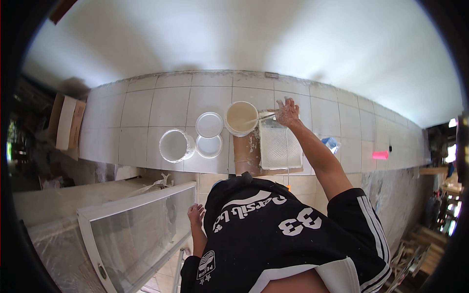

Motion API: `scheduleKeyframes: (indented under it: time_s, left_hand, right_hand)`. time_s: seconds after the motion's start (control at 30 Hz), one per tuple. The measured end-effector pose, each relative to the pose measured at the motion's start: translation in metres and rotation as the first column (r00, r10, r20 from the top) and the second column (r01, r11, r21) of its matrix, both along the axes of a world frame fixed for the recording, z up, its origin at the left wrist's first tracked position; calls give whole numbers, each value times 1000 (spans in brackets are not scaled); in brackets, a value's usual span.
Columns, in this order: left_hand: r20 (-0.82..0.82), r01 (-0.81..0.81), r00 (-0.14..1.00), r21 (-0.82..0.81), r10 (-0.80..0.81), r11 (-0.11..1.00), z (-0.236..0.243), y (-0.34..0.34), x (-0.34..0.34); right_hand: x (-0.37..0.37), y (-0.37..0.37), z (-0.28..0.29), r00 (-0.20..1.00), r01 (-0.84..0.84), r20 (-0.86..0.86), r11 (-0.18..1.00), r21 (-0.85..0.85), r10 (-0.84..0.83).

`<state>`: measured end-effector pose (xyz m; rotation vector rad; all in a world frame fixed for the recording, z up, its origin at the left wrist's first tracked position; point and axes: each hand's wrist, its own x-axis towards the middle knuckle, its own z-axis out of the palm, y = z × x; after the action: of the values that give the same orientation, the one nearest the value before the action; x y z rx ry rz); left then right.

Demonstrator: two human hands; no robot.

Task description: Preparing paint by mixing and pouring into a tray.

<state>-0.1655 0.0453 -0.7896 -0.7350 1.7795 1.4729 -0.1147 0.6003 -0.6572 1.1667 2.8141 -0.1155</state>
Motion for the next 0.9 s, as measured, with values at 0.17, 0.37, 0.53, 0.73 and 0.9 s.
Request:
scheduleKeyframes:
  time_s: [0.17, 0.37, 0.53, 0.73, 0.9]
  left_hand:
    - [-32, 30, 999, -19, -31, 999, -16, -33, 25]
    - [142, 39, 990, -130, -20, 991, 3, -37, 34]
    - [146, 41, 989, -132, -21, 990, 10, -30, 7]
    - [14, -43, 999, -79, 44, 996, 31, 7, -28]
    - [-34, -42, 999, 2, 42, 999, 35, 23, -19]
  right_hand:
    - [-42, -12, 3, 848, 87, 528, 977, -195, 29]
    - [-38, -31, -28, 771, 56, 601, 917, -394, 211]
    - [-44, -24, -45, 844, -190, 326, 806, -561, 426]
    - [-61, 0, -6, 963, -109, 179, 900, -421, 201]
    - [-70, 0, -52, 986, -100, 95, 949, -299, 134]
